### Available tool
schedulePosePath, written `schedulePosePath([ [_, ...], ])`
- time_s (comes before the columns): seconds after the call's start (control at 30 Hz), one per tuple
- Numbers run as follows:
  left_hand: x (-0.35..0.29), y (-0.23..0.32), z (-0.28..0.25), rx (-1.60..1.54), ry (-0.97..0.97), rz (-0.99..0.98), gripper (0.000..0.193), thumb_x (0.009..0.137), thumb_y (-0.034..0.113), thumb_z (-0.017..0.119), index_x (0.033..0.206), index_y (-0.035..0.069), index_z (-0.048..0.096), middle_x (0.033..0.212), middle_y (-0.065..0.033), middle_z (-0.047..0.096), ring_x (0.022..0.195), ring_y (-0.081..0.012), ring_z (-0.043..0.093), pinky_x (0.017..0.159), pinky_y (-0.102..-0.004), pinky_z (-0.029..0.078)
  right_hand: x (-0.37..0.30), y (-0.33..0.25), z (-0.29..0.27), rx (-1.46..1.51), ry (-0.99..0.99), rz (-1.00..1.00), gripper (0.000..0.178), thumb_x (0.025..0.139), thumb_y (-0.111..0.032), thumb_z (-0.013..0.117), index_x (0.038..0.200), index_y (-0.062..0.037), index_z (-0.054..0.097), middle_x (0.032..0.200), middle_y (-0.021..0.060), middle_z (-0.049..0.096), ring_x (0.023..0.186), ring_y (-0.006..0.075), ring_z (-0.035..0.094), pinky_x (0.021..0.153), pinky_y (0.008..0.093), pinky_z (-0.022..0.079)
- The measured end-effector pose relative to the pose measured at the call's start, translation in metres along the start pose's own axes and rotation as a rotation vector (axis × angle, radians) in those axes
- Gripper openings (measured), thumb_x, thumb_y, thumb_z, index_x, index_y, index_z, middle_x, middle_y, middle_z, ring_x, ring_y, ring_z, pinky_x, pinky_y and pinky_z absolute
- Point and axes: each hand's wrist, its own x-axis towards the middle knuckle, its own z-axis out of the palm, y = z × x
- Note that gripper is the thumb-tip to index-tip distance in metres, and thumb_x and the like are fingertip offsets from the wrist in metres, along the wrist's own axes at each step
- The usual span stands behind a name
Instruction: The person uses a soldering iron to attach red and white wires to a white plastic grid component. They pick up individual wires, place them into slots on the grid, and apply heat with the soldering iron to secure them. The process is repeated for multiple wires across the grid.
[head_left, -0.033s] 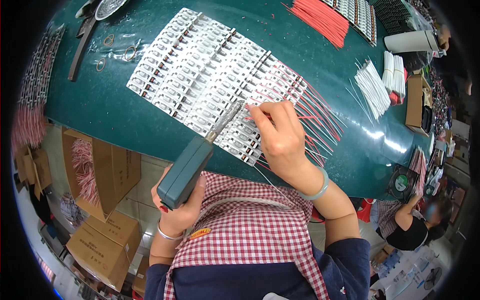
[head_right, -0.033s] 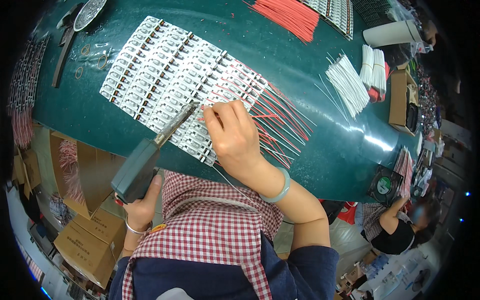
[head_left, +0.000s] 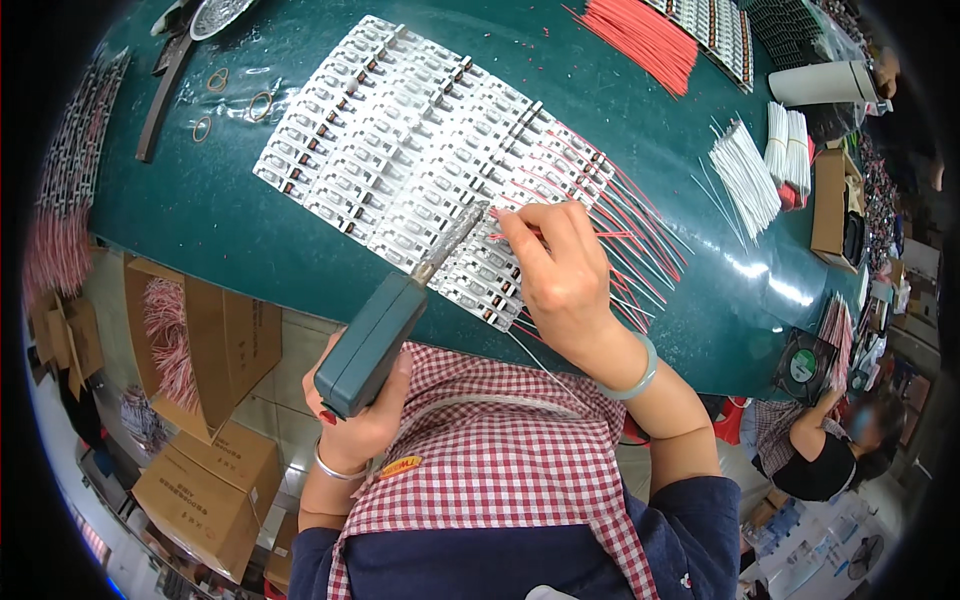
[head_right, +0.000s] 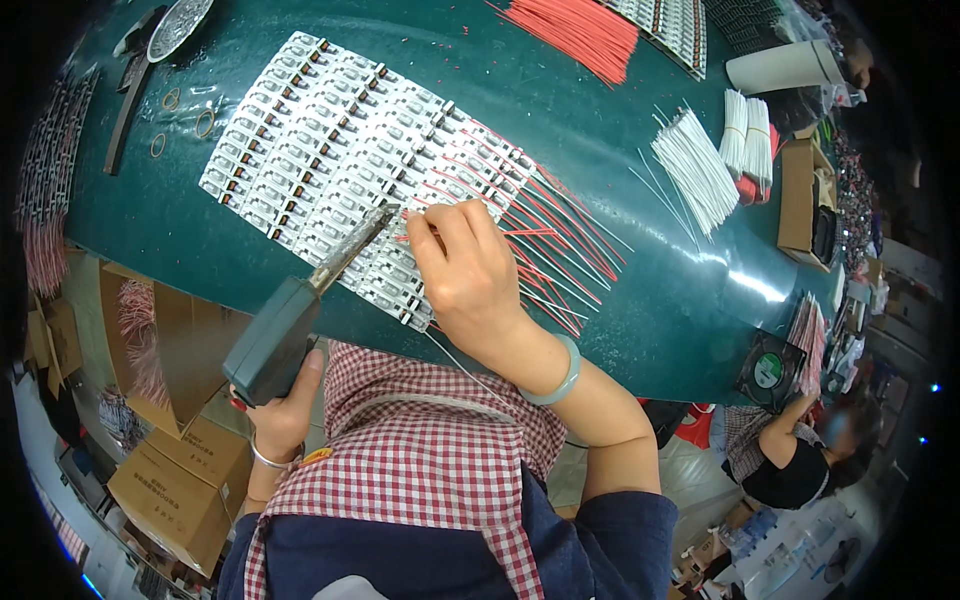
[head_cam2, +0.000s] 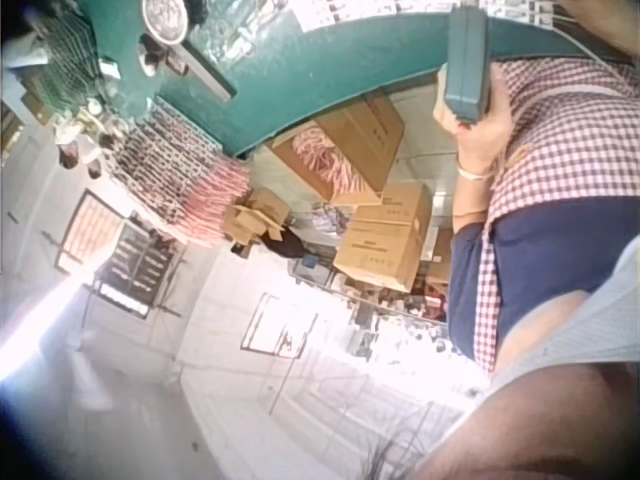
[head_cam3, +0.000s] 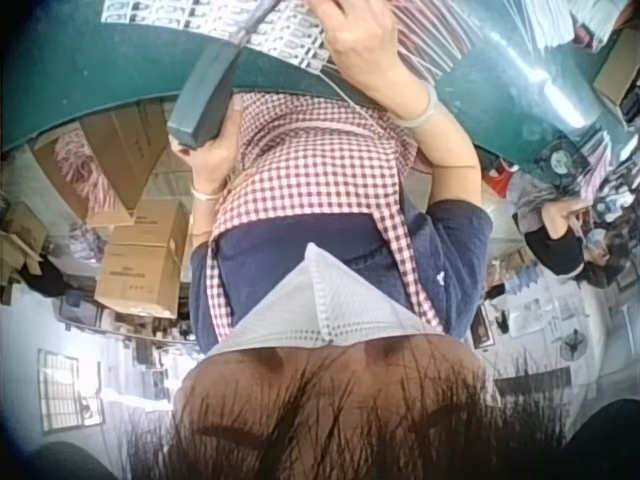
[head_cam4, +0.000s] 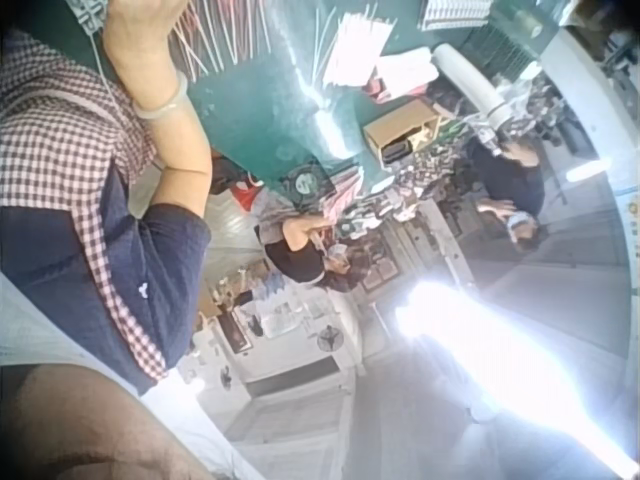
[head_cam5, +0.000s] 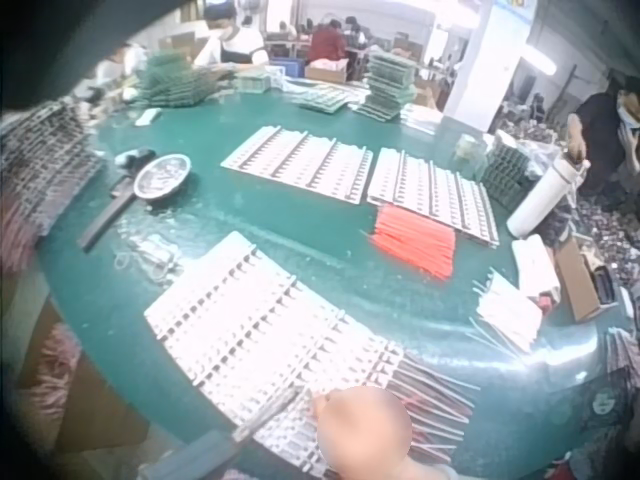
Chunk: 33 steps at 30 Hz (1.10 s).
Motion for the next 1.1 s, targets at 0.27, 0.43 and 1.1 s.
schedulePosePath([
  [0.27, 0.000, 0.000, 0.000, 0.023, -0.034, -0.020, 0.020, 0.078, -0.003, 0.074, 0.097, -0.007, 0.072, 0.093, -0.0165, 0.071, 0.075, -0.0233, 0.071, 0.066, -0.0295, 0.055, 0.002, 0.000, -0.002, 0.015, -0.014, -0.012, 0.033, 0.071, 0.002, 0.065, 0.104, 0.0091, 0.068, 0.095, 0.0135, 0.060, 0.083, 0.0278, 0.056, 0.068, 0.0358, 0.049],
  [0.43, -0.004, -0.003, 0.001, -0.008, 0.009, -0.035, 0.020, 0.078, -0.003, 0.074, 0.098, -0.007, 0.071, 0.092, -0.0173, 0.071, 0.075, -0.0231, 0.071, 0.067, -0.0299, 0.056, 0.002, -0.001, -0.003, 0.008, -0.019, -0.003, 0.032, 0.072, 0.002, 0.066, 0.103, 0.0085, 0.068, 0.095, 0.0133, 0.060, 0.083, 0.0276, 0.056, 0.067, 0.0354, 0.050],
  [1.1, -0.012, -0.005, -0.004, -0.003, 0.080, 0.031, 0.025, 0.075, -0.003, 0.077, 0.098, -0.008, 0.072, 0.093, -0.0181, 0.073, 0.075, -0.0244, 0.072, 0.066, -0.0294, 0.056, -0.003, -0.007, 0.000, 0.019, 0.021, -0.013, 0.033, 0.071, 0.002, 0.067, 0.104, 0.0070, 0.069, 0.094, 0.0118, 0.062, 0.082, 0.0263, 0.059, 0.066, 0.0351, 0.050],
])
